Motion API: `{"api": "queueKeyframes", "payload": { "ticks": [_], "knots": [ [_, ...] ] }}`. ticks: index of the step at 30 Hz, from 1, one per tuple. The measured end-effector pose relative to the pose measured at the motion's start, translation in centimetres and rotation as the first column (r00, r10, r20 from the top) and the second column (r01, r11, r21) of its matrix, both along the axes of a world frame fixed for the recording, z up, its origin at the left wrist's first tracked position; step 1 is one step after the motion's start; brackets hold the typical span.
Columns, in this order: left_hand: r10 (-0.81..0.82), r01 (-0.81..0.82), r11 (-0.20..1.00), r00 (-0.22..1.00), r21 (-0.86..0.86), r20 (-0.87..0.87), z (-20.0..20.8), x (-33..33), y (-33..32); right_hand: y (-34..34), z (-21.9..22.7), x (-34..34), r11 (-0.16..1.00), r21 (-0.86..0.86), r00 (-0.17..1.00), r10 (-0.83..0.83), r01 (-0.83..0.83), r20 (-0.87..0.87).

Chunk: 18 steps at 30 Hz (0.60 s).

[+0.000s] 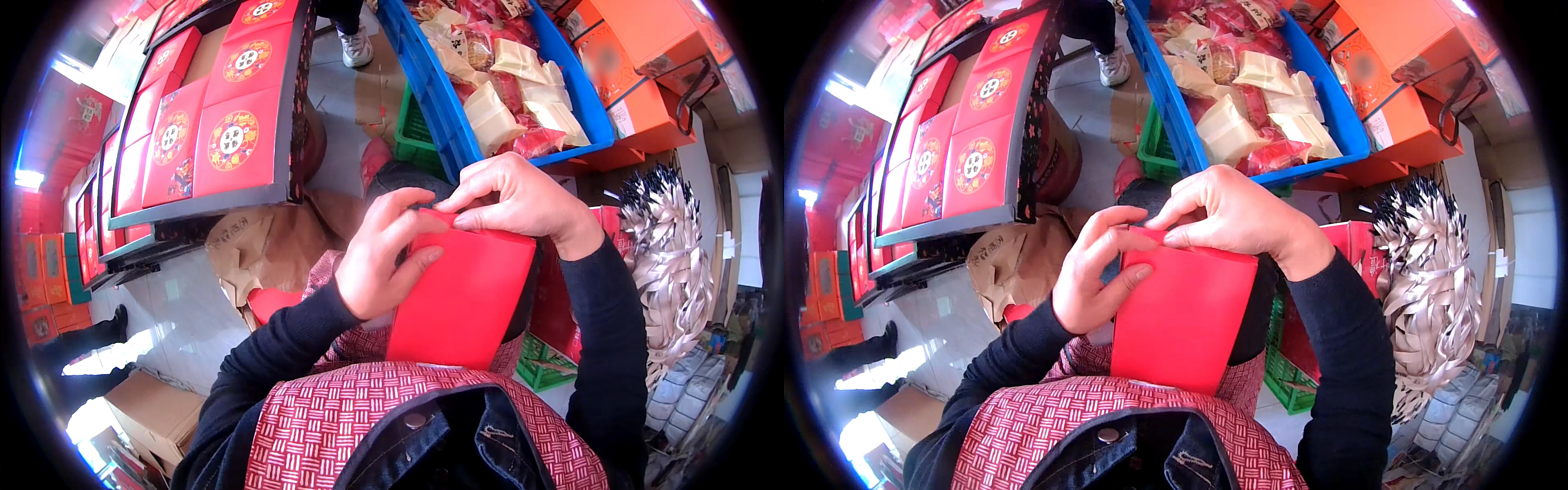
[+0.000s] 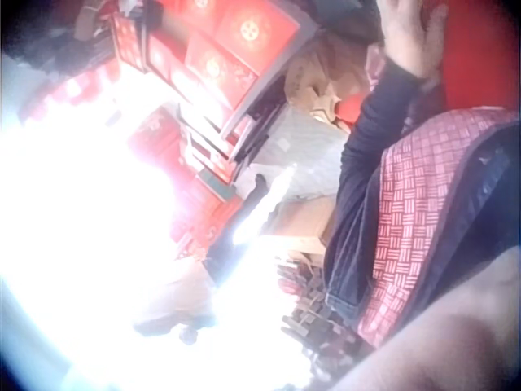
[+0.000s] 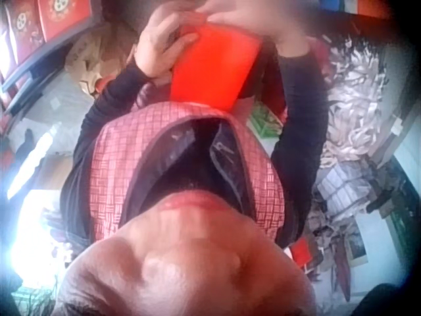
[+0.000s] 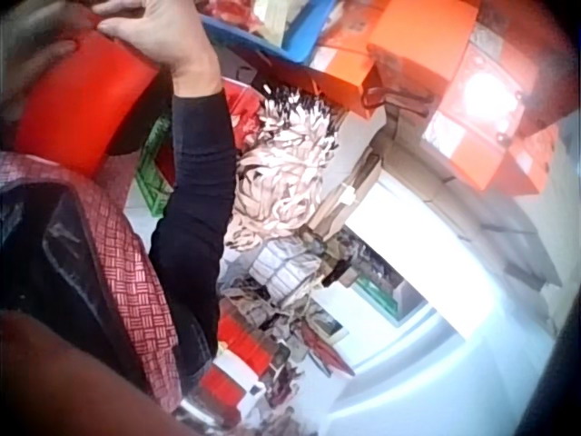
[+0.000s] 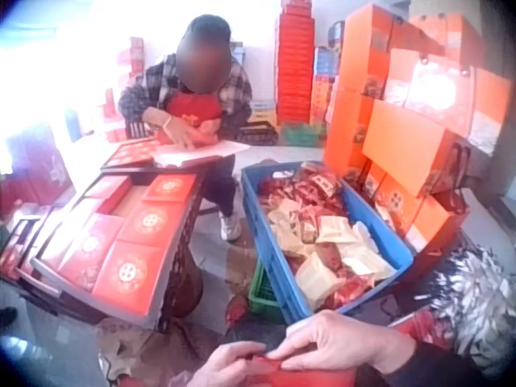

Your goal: The person folds flat white cardboard pieces into small boxes and inserts red decorative inserts with gold patterns. They then place the completed boxes into a larger black tray. The process is repeated multiple times.

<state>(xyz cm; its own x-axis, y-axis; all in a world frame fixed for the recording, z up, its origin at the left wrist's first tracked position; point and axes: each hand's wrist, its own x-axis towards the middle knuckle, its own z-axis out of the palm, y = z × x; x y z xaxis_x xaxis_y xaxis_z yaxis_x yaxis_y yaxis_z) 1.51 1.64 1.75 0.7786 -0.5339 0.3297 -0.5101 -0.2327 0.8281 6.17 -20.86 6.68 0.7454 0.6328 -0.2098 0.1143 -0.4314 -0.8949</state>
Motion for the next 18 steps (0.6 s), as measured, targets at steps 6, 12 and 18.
{"api": "queueKeyframes", "payload": {
  "ticks": [6,12,18],
  "knots": [
    [-0.054,0.050,0.998,0.972,-0.023,-0.227,1.2,1.4,-0.2,-0.1,-0.3,0.5,0.999,-0.013,0.998,0.031,-0.031,0.055],
    [-0.075,0.054,0.995,0.957,-0.083,-0.278,0.5,1.8,0.6,0.0,-0.6,-0.1,0.997,0.022,0.994,0.078,-0.080,0.081],
    [-0.038,-0.149,0.933,0.865,-0.329,-0.500,-1.2,0.3,-0.4,-0.1,-0.7,-0.9,0.998,0.008,0.993,0.054,-0.056,0.107]
  ]
}}
